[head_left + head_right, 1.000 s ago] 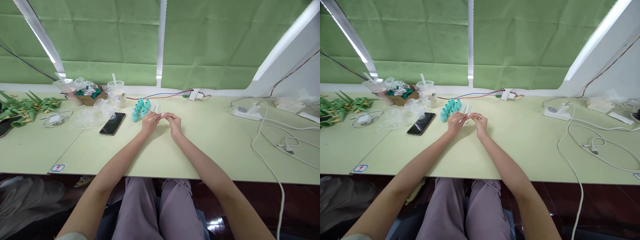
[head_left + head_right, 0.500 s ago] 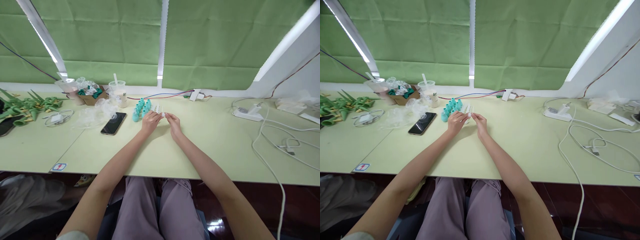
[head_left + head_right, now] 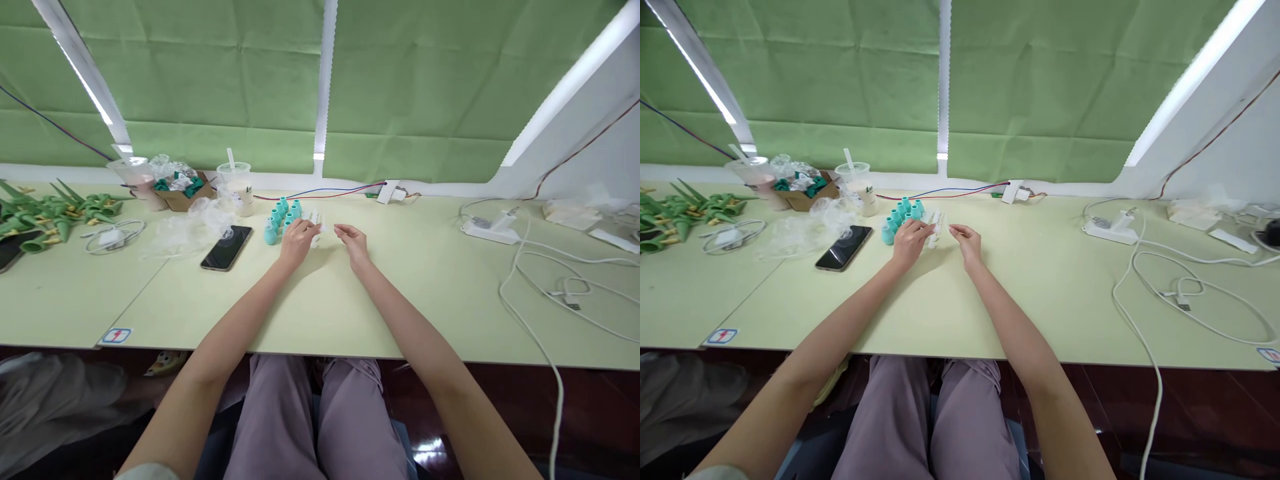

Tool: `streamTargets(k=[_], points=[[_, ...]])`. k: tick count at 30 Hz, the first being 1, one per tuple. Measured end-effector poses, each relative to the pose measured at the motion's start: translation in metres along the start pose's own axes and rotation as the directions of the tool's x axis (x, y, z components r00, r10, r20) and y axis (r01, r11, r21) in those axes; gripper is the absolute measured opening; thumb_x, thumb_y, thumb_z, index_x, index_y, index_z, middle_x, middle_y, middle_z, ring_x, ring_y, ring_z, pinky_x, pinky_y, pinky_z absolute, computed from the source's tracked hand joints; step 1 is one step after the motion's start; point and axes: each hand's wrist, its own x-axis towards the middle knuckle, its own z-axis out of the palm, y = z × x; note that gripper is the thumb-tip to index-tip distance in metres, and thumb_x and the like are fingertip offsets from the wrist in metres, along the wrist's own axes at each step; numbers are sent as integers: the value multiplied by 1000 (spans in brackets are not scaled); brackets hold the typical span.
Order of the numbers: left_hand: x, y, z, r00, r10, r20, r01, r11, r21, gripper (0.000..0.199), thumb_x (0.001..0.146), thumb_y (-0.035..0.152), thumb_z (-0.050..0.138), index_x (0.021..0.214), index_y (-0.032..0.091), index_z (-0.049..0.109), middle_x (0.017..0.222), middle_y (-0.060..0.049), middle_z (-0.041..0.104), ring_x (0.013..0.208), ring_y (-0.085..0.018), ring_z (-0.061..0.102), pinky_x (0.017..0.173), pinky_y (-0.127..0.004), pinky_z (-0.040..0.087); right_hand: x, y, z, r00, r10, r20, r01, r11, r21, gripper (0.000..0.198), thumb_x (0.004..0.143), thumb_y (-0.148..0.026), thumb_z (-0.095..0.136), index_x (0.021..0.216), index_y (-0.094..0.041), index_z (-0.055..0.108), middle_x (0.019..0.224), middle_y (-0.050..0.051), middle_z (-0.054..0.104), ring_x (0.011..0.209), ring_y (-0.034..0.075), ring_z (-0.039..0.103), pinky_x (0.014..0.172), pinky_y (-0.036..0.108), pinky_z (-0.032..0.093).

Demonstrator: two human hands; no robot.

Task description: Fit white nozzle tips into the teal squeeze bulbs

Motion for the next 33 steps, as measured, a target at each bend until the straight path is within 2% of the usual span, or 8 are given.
streamTargets(k=[4,7,10,14,18,24,33], points=[[0,-8,-1,996,-84,-11,84,996,-29,24,91,25,44,94,20,67,80,-5,65,75,-16,53,68,-29,40,9,7,-2,997,-66,28,72,944,-321,18,68,-30,65,83,-22,71,84,1,71,69,14,59,71,28,45],[0,-12,0,992,-122,-16,121,991,-50,22,89,27,47,90,19,68,79,-5,65,76,-17,54,68,-30,41,14,7,6,985,-111,132,166,814,-556,17,71,-23,64,86,-25,71,82,-1,71,69,14,59,70,28,44],[0,-13,-2,991,-131,10,132,990,-51,20,87,30,51,84,19,68,77,-5,65,78,-18,55,70,-31,42,19,4,17,960,-160,229,276,661,-698,16,74,-20,63,86,-27,71,81,-2,71,73,15,60,73,28,43],[1,-14,-5,989,-146,16,147,989,-35,17,85,30,54,82,20,67,81,-6,64,79,-19,54,73,-32,42,23,5,25,946,-196,260,325,568,-756,18,78,-20,59,90,-27,71,83,-2,72,79,15,62,76,27,41],[1,-15,-8,984,-177,9,177,984,0,16,83,32,55,81,21,67,96,-8,62,86,-21,53,77,-34,41,22,9,24,949,-186,256,316,549,-773,18,80,-22,57,91,-29,70,87,-3,72,84,15,62,82,29,37],[1,-12,-10,971,-221,88,218,975,46,16,84,33,55,81,23,67,107,-6,61,95,-22,52,79,-35,40,19,9,24,942,-174,286,335,491,-804,18,82,-22,56,94,-27,69,87,1,72,91,18,59,86,33,29],[-2,-14,-6,982,-176,64,174,984,24,11,81,30,59,79,22,66,105,-7,61,97,-24,51,79,-38,39,24,20,22,921,-205,332,390,513,-765,17,79,-17,59,89,-28,68,82,2,71,91,21,57,83,37,27]])
